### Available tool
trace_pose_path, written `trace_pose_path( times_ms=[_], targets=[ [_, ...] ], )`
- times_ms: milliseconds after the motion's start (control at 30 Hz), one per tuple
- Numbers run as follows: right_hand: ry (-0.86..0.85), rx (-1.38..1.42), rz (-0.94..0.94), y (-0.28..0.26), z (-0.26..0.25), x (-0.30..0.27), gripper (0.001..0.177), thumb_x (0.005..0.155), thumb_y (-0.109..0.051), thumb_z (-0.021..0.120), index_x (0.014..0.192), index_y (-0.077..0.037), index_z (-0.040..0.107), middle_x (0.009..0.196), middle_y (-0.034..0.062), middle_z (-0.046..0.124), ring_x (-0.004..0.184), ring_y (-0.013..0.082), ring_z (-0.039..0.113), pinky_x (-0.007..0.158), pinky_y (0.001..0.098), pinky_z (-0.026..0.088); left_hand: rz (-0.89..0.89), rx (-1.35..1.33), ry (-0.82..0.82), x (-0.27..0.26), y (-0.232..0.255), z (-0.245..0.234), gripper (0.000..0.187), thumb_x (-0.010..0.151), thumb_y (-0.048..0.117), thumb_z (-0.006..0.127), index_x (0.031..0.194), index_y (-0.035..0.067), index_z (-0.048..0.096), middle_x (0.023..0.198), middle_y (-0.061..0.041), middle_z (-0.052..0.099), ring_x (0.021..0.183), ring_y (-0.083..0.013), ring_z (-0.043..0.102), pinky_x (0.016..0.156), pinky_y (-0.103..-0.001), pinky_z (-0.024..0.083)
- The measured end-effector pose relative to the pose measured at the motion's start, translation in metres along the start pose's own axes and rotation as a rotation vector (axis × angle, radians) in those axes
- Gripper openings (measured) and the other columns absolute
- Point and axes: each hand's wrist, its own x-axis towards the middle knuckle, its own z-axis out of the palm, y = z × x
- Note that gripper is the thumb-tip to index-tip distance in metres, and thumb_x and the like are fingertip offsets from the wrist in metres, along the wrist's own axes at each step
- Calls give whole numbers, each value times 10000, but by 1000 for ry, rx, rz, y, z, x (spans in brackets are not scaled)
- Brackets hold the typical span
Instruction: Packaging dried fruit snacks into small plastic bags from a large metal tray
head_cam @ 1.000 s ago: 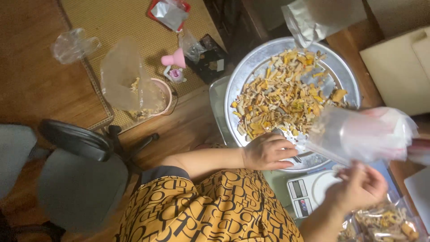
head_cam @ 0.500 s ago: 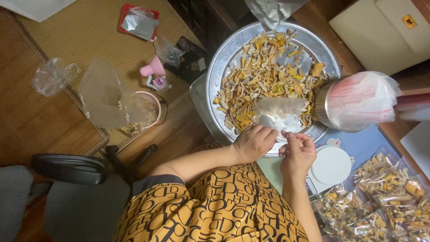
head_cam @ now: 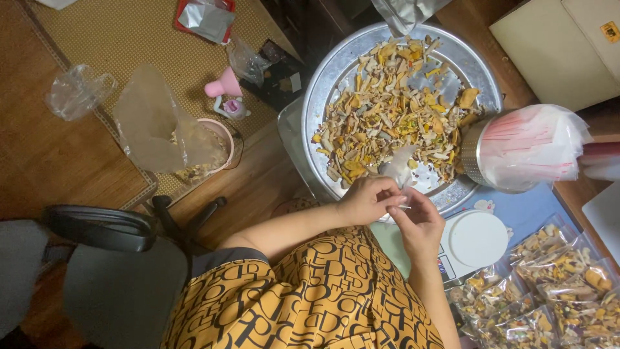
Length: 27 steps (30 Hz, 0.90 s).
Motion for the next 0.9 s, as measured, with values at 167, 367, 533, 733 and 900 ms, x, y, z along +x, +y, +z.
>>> trace_pose_path(
  times_ms=[167,367,533,733,900],
  targets=[
    [-139,16,81,-11,-8,1,491,719,116,850,1186,38,719,1084,161,753,988,161,662,770,337,621,-209,-279,-42,-6,-21,9,149,901,227,759,817,128,687,653,-19,625,643,-120,620,588,-254,485],
    [129,-288,-71,14,-27,21,159,933,124,697,1075,68,742,771,211,705,658,234,684,633,341,563,83,147,96,3,-64,-1,291,844,98,678,617,163,508,522,35,483,498,-206,553,494,-283,411],
    [187,-323,-89,3,-9,23,182,882,87,736,1035,-3,777,717,158,716,640,182,690,584,304,548,239,430,194,0,-53,-11,159,772,77,666,817,150,532,717,-23,518,599,-247,622,522,-337,506],
    [38,-106,1,25,0,23,162,873,-25,810,1033,-25,782,712,156,737,672,178,722,624,304,601,321,296,244,-4,-47,-32,310,777,-99,616,1002,104,681,923,-5,564,770,-209,661,647,-293,589],
    [80,-623,-33,73,-42,34,322,907,-136,827,1134,74,738,1084,322,685,944,494,704,682,471,632,291,488,299,4,-27,-91,319,731,-99,624,950,109,726,891,-13,608,776,-235,696,651,-306,591]
  ],
)
